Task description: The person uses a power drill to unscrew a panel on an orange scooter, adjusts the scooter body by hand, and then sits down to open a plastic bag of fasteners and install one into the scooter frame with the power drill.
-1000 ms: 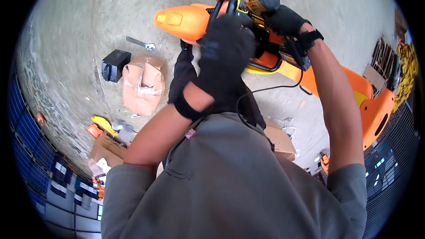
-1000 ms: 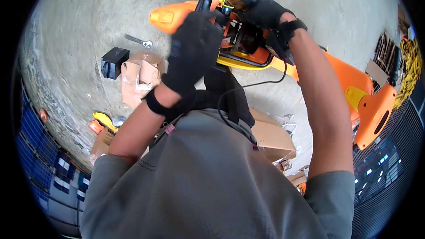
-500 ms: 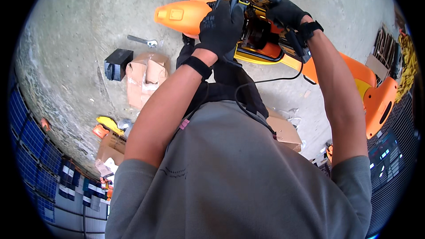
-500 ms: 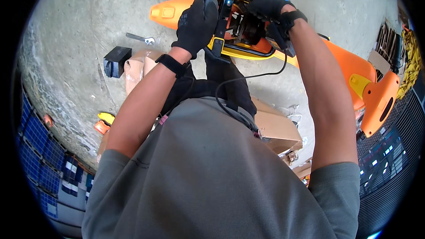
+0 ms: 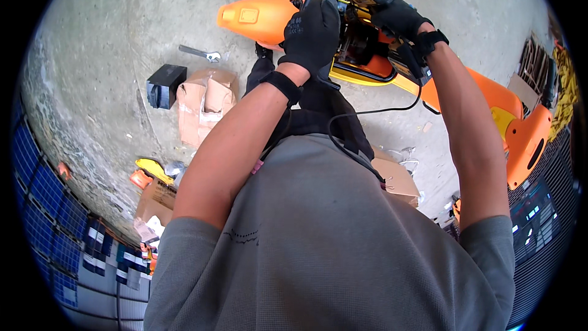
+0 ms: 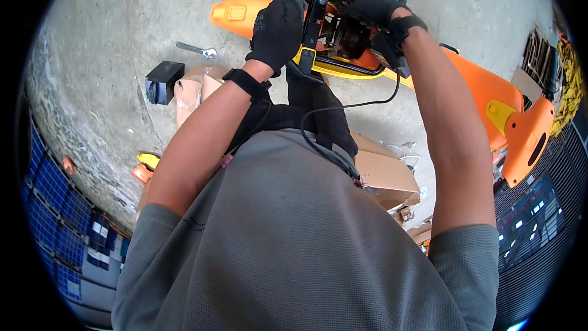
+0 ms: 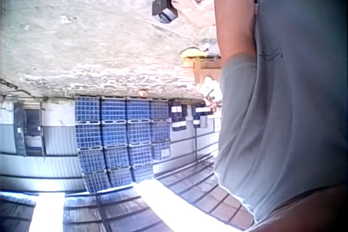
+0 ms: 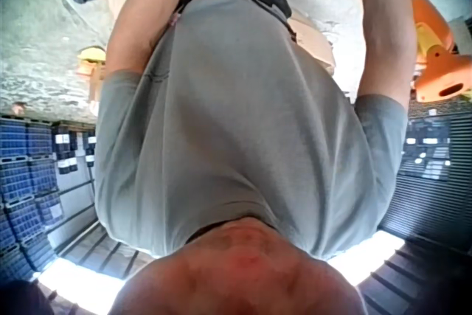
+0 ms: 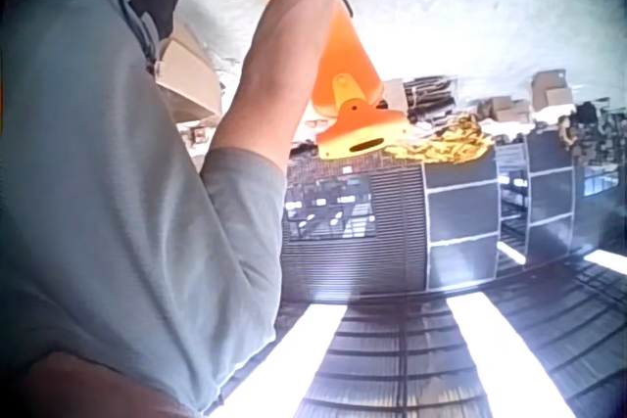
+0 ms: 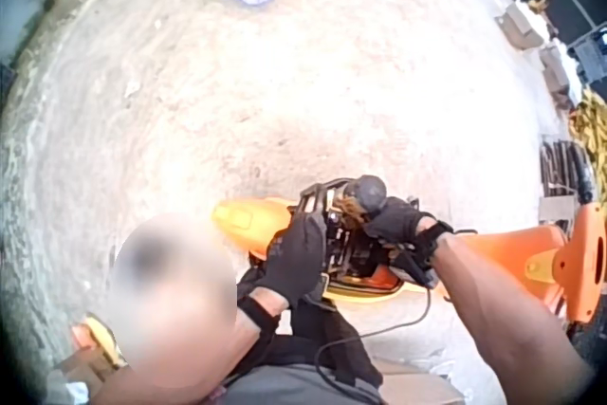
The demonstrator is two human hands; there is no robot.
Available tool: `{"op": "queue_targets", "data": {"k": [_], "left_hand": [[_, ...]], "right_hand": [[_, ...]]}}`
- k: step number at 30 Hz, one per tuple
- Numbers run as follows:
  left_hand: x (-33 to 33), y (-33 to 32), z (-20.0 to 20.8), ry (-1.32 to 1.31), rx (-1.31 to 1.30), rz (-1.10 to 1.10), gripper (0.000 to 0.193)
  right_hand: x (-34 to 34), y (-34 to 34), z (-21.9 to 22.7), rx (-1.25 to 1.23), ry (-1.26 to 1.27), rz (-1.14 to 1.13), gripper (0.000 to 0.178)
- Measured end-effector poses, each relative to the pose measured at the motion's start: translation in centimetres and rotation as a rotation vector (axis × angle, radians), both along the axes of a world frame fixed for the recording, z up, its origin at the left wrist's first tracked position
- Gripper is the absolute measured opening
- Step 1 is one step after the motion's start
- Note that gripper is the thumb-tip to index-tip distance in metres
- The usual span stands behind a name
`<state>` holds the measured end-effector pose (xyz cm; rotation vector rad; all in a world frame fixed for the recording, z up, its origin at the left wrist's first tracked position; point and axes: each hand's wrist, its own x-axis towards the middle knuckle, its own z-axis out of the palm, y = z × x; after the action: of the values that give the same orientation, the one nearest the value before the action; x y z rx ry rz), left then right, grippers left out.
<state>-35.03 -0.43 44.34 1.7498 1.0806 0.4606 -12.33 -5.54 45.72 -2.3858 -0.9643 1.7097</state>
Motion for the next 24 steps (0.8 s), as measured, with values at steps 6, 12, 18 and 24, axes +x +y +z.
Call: {"op": "queue_targets", "data": {"k": [6, 12, 18, 24], "left_hand": [[-0.1, 0.3, 0.8, 0.07, -0.084, -0.04, 0.044], [0.1, 0.2, 0.7, 0.037, -0.024, -0.004, 0.03], [0.0, 0.3, 1.0, 0.04, -0.061, 0.005, 0.031], [0.0, 0.3, 1.1, 0.029, -0.059, 0.006, 0.03]], "right_hand": [[-0.6, 0.5, 0.6, -0.024, -0.034, 0.016, 0.023], [-0.4, 0.5, 0.2, -0.035, -0.035, 0.035, 0.026], [0.0, 0.3, -0.5, -0.033, -0.032, 0.016, 0.024], [0.1, 0.7, -0.2, -0.031, -0.045, 0.063, 0.023]]}}
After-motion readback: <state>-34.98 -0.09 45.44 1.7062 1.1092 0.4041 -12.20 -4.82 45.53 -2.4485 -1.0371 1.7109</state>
